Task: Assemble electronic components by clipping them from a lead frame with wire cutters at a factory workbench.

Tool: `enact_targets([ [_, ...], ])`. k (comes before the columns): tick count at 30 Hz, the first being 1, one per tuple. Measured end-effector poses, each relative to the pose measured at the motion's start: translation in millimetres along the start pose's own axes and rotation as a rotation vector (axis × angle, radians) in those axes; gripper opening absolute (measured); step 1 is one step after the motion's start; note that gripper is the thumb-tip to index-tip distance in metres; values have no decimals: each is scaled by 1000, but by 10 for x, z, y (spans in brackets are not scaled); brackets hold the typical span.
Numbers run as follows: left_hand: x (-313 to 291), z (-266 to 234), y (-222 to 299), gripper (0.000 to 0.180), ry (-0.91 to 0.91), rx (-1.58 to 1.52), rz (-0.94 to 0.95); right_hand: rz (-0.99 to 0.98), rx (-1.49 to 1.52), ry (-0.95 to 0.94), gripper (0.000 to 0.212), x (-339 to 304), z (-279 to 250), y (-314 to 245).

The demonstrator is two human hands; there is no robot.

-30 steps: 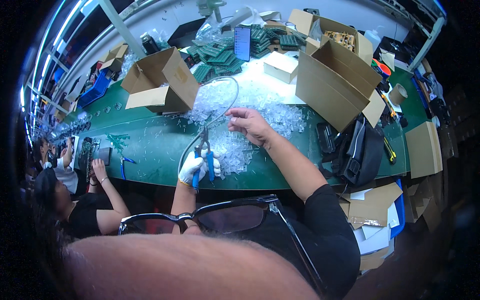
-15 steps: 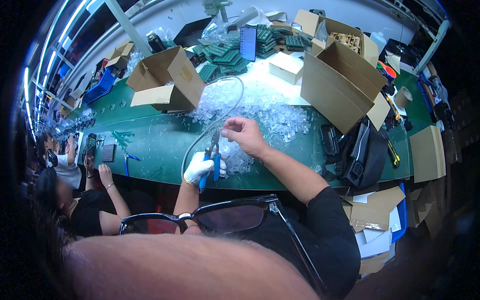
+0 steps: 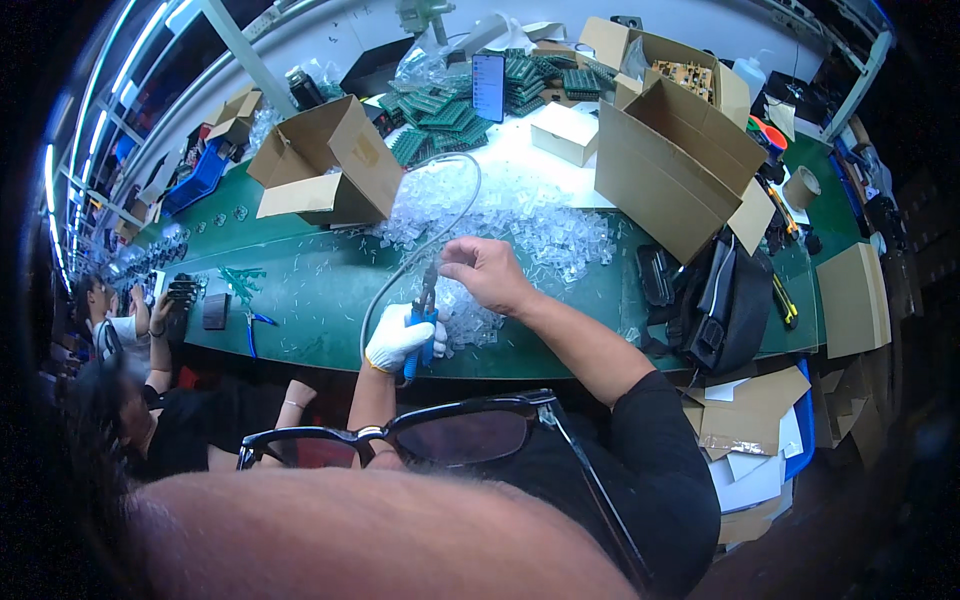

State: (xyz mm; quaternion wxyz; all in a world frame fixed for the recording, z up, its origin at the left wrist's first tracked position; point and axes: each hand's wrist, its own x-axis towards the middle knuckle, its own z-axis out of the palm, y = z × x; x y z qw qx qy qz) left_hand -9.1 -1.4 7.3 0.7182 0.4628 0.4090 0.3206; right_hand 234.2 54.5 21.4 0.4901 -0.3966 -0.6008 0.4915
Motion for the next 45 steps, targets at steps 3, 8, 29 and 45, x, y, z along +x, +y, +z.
enact_targets([
  [3,10,42,56,26,79,80,-70,4,-4,13,21,3,-21,28],
  [8,39,-81,29,41,43,18,-90,77,-89,40,22,69,-47,-20],
  [29,87,-506,681,73,478,1321,176,-303,-683,-71,20,180,-218,339],
  [45,-183,-518,9,30,659,1008,835,-332,-909,-236,81,-384,115,264],
])
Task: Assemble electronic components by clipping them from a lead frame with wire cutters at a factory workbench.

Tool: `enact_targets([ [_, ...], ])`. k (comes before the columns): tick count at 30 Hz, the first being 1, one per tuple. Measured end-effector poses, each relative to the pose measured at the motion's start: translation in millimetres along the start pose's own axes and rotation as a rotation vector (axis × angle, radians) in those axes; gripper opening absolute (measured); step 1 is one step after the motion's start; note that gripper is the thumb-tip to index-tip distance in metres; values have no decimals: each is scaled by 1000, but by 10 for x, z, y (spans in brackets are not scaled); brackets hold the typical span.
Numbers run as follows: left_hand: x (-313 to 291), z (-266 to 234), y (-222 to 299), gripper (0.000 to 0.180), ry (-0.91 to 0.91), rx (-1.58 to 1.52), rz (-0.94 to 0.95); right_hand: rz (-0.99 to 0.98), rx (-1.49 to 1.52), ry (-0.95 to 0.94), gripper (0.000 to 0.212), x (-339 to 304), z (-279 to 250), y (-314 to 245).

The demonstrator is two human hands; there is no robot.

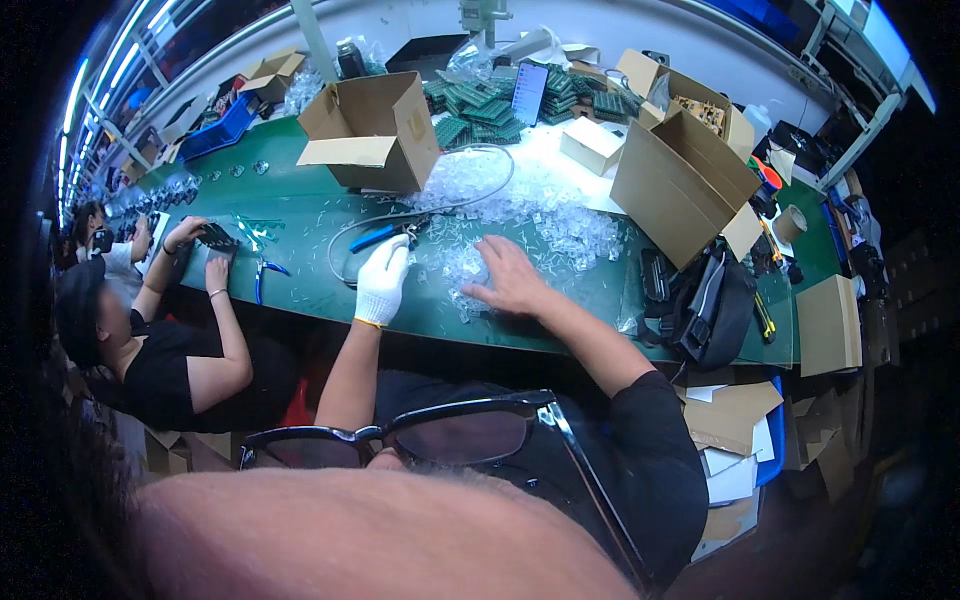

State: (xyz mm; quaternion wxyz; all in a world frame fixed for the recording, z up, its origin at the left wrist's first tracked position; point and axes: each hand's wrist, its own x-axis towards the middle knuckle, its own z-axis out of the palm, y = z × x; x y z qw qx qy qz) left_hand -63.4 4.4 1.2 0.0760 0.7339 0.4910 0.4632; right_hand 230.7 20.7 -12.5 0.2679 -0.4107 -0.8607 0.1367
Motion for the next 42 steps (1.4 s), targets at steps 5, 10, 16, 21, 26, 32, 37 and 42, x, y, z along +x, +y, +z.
enact_targets([
  [5,-105,333,38,31,-46,-68,-37,88,-155,-108,119,-49,48,-184],
  [10,-34,684,185,40,-168,-815,-430,82,-198,-65,118,-2,35,-265],
  [16,20,928,110,37,57,-947,-530,19,-232,-42,97,71,136,-331],
  [21,87,920,277,38,101,-336,-375,14,-176,77,74,63,223,-242],
  [26,118,906,355,36,15,-289,-391,-24,-159,119,62,118,251,-254],
  [32,227,1071,546,32,7,-528,-444,40,-71,202,52,176,329,-111],
  [37,300,1316,350,28,128,-798,-529,53,-66,313,43,309,335,-124],
  [42,342,1445,229,26,250,-1156,-644,137,87,438,34,416,313,-207],
])
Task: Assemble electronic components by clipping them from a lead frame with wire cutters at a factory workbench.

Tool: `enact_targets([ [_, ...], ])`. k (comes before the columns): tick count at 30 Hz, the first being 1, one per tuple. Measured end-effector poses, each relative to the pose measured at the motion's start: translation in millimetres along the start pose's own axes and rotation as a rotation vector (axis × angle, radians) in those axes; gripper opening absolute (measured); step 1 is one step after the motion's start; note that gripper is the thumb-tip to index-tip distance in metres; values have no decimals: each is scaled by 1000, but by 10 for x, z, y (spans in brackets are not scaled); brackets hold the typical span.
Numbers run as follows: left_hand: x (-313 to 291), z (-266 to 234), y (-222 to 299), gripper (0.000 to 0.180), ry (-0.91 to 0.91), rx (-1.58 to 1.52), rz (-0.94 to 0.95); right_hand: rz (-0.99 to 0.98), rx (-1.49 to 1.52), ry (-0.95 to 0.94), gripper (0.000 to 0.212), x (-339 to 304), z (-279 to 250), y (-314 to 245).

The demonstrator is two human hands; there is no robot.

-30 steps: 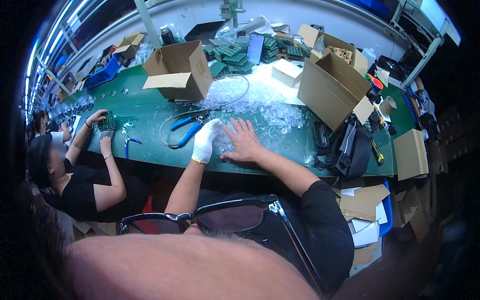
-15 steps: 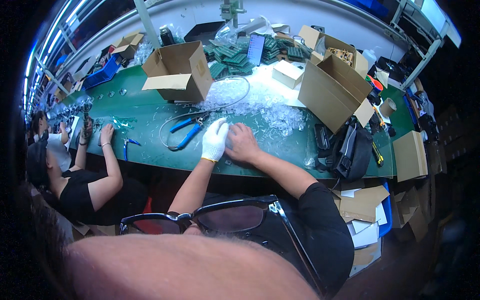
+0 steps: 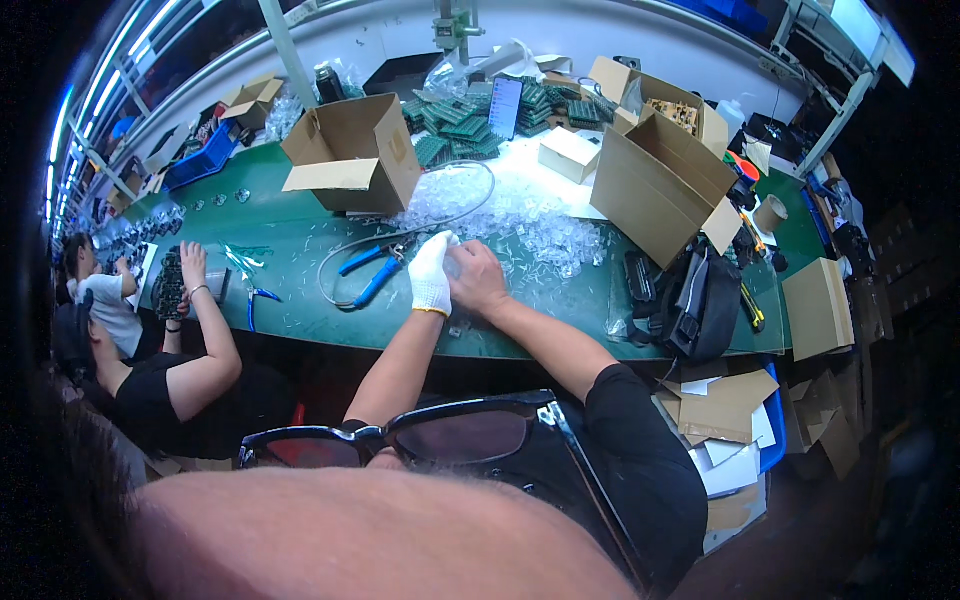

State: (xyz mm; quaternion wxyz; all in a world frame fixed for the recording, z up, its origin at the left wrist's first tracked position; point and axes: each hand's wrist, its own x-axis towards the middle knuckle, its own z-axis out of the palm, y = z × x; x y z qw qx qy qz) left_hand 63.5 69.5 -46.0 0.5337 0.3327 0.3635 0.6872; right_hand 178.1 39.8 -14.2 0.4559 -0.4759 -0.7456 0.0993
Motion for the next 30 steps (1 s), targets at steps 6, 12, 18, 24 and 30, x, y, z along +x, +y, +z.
enact_targets([
  [6,22,110,126,29,-6,-116,-14,90,152,117,30,82,4,-98],
  [12,-5,203,225,32,-41,-216,-12,312,446,291,28,142,253,-162],
  [18,13,198,507,33,-62,-143,59,465,716,289,25,307,382,-280],
  [24,899,51,1451,27,-130,-301,412,54,634,256,28,1532,310,-1202],
  [30,2396,367,2422,36,18,-497,93,444,890,-145,37,3330,750,-1286],
])
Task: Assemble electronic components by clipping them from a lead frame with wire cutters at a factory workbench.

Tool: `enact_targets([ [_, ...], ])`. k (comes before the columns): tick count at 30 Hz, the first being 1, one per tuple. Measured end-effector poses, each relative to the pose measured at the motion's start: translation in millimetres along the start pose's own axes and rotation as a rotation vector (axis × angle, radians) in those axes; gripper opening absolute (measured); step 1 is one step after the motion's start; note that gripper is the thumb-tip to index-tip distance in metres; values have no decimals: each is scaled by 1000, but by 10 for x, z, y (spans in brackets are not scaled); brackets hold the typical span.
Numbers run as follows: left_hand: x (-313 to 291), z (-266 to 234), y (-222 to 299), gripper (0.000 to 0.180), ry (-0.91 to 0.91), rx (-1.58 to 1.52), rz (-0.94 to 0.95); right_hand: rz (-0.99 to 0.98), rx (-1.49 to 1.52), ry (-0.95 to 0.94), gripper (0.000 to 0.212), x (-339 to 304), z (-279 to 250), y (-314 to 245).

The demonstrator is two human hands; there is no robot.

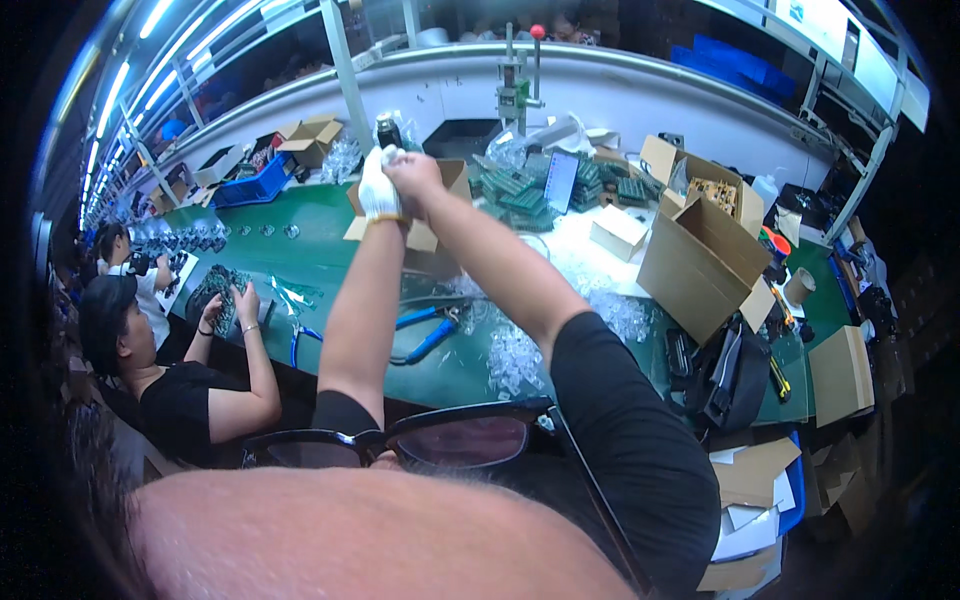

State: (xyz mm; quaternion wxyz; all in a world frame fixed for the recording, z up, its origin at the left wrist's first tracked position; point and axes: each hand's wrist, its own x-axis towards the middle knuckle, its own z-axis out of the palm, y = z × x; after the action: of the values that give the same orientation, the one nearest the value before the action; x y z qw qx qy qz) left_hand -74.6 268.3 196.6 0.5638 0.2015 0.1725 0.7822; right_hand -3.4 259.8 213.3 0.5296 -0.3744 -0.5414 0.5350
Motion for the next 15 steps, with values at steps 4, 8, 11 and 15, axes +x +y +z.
enact_targets([
  [4,514,9,319,52,-16,235,-20,124,-24,-85,66,385,53,-241],
  [8,202,-202,282,63,111,963,271,78,-98,-7,76,-73,-211,-178],
  [11,-606,-280,180,43,-27,1296,852,-256,-104,-202,54,-767,-792,-20],
  [15,-1872,-617,292,35,-481,1116,529,-400,-697,-286,29,-2071,-1478,-175],
])
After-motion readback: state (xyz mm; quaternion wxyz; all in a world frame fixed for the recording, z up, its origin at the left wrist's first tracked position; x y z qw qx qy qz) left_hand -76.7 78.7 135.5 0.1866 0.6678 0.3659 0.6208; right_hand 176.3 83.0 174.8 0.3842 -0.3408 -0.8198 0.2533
